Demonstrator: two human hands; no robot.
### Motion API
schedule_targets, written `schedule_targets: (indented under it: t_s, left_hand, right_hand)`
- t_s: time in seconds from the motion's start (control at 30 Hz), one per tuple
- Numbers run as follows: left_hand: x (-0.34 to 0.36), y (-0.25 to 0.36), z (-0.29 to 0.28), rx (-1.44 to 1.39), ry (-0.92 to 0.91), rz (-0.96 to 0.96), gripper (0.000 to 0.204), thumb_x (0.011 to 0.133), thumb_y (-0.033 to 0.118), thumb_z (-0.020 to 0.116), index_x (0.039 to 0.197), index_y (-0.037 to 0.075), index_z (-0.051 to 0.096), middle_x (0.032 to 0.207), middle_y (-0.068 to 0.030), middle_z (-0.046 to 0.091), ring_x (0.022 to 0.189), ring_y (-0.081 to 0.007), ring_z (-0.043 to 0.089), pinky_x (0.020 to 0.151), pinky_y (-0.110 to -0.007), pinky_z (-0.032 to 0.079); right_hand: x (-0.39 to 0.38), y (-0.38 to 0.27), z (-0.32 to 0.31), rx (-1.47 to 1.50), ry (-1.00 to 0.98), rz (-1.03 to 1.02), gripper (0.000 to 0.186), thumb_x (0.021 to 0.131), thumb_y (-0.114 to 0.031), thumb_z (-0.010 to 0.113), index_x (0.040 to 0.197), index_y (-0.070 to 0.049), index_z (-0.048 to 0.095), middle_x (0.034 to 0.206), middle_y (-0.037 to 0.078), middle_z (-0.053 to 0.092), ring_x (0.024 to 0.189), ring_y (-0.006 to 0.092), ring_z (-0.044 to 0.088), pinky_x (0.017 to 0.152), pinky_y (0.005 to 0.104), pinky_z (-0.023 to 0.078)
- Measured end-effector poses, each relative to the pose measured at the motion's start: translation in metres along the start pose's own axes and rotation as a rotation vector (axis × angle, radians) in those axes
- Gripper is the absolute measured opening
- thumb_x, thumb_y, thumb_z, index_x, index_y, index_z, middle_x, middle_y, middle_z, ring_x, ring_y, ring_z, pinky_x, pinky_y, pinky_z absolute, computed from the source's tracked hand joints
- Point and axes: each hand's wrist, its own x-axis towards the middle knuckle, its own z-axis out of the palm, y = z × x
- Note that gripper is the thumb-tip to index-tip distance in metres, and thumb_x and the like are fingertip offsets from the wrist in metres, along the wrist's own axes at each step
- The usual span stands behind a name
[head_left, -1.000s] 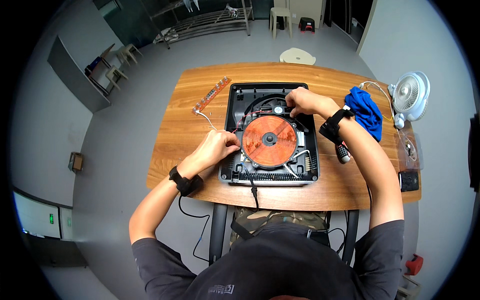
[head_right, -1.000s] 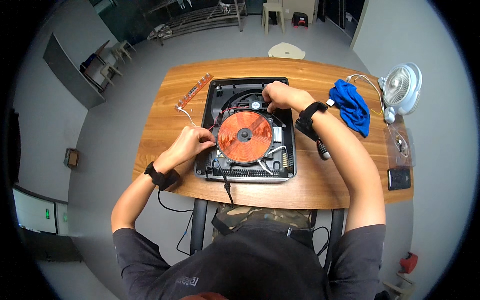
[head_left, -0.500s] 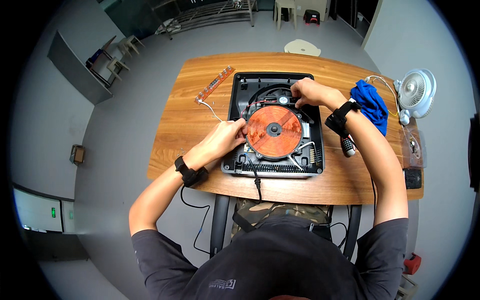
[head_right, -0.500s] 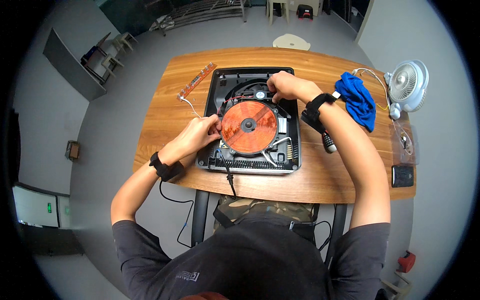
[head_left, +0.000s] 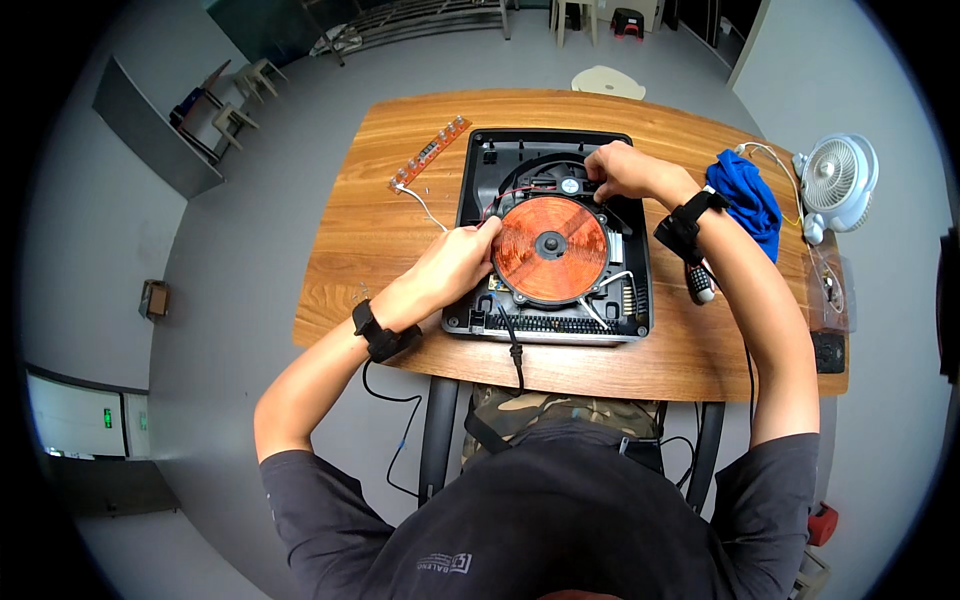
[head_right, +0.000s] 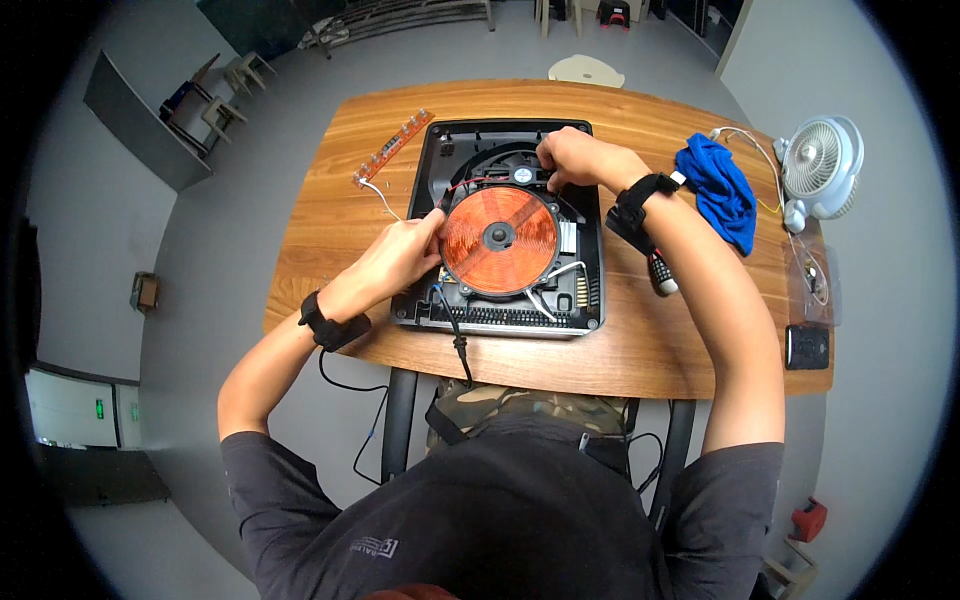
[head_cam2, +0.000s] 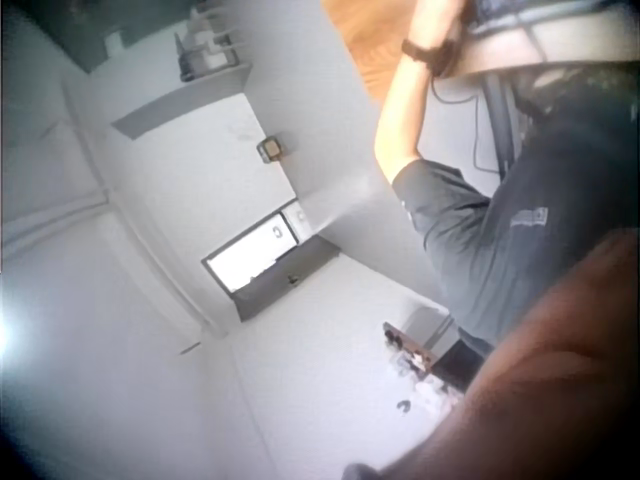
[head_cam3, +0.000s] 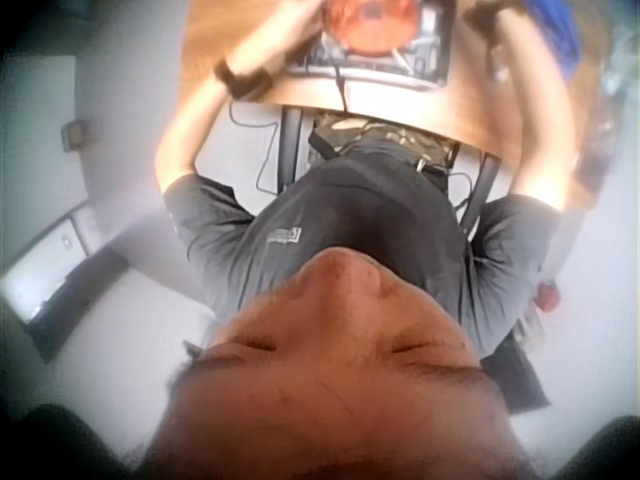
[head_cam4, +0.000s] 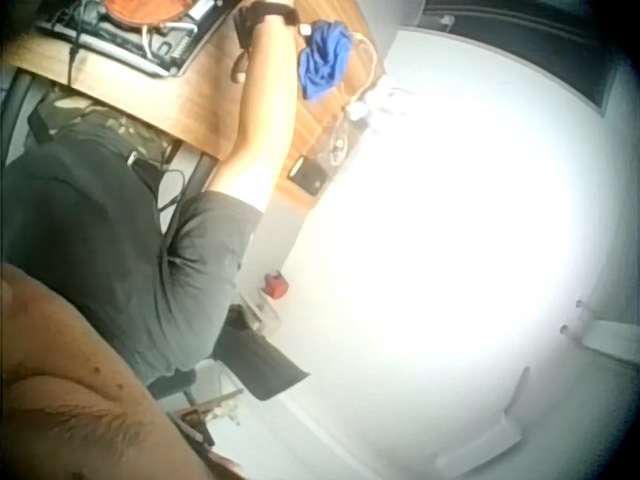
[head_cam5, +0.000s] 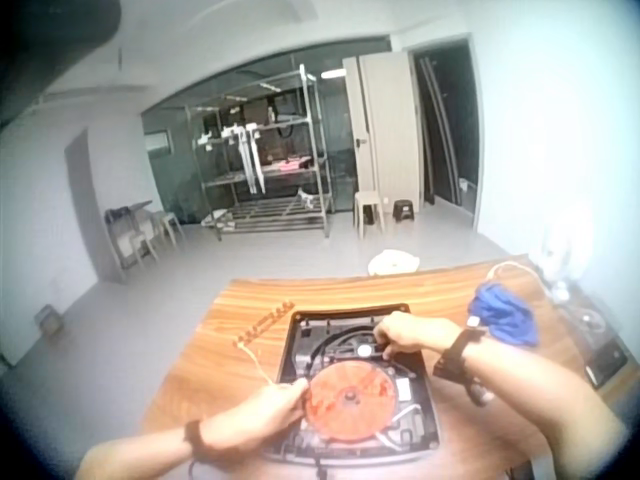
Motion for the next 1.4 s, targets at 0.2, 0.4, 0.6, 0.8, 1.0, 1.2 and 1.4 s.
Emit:
schedule_targets:
  t_s: [0.2,0.4,0.6,0.8,1.0,1.2,1.4]
  left_hand:
    - [0.000,-0.002,0.001,-0.004,0.000,0.050,0.033,0.081,-0.006,0.069,0.106,0.002,0.049,0.079,-0.0156,0.062,0.076,-0.0367,0.066,0.067,-0.044,0.053]
    - [0.001,0.000,-0.004,-0.019,-0.019,0.083,0.033,0.081,-0.006,0.069,0.109,0.001,0.052,0.078,-0.0161,0.063,0.075,-0.0369,0.066,0.067,-0.044,0.053]
    - [0.000,-0.003,-0.008,-0.081,-0.034,0.037,0.028,0.082,-0.004,0.067,0.106,-0.001,0.055,0.081,-0.0193,0.067,0.081,-0.0409,0.067,0.070,-0.046,0.054]
    - [0.000,-0.007,-0.004,-0.083,-0.011,-0.041,0.030,0.083,-0.002,0.072,0.109,0.001,0.059,0.079,-0.0157,0.070,0.076,-0.0320,0.072,0.068,-0.038,0.057]
    - [0.001,-0.009,-0.001,-0.193,0.019,-0.136,0.033,0.081,-0.002,0.074,0.110,0.001,0.059,0.077,-0.0110,0.070,0.072,-0.0232,0.072,0.067,-0.034,0.056]
    - [0.003,-0.008,-0.002,-0.243,-0.006,-0.155,0.033,0.081,-0.002,0.073,0.109,-0.001,0.055,0.074,-0.0111,0.068,0.070,-0.0208,0.070,0.067,-0.032,0.056]
    - [0.002,-0.007,-0.003,-0.215,-0.001,-0.139,0.033,0.081,-0.001,0.073,0.108,-0.001,0.054,0.074,-0.0109,0.068,0.069,-0.0196,0.069,0.067,-0.031,0.056]
  right_hand:
    - [0.000,0.000,0.000,-0.014,-0.007,0.020,0.029,0.073,-0.014,0.088,0.090,0.000,0.069,0.087,0.015,0.072,0.085,0.0308,0.069,0.075,0.0389,0.054]
    - [0.001,0.003,0.001,0.004,-0.002,0.009,0.030,0.072,-0.014,0.088,0.091,0.000,0.069,0.087,0.016,0.072,0.086,0.0320,0.069,0.075,0.0394,0.055]
    - [0.001,0.003,0.002,0.012,0.004,0.011,0.032,0.072,-0.015,0.089,0.091,0.001,0.069,0.087,0.015,0.071,0.085,0.0320,0.068,0.075,0.0393,0.054]
    - [0.002,0.003,0.002,0.013,0.000,0.014,0.032,0.072,-0.015,0.089,0.091,0.000,0.069,0.087,0.015,0.071,0.085,0.0321,0.068,0.074,0.0396,0.054]
    - [0.002,0.005,0.002,0.021,-0.004,-0.001,0.031,0.071,-0.014,0.089,0.091,0.000,0.069,0.086,0.016,0.071,0.086,0.0335,0.068,0.073,0.0403,0.054]
    - [0.001,0.005,0.001,0.000,0.005,-0.005,0.032,0.071,-0.014,0.089,0.090,0.000,0.069,0.086,0.015,0.072,0.083,0.0315,0.068,0.074,0.0392,0.054]
    - [0.003,0.008,0.005,0.018,0.017,-0.018,0.032,0.071,-0.014,0.090,0.090,0.001,0.069,0.085,0.015,0.071,0.082,0.0312,0.068,0.072,0.0394,0.054]
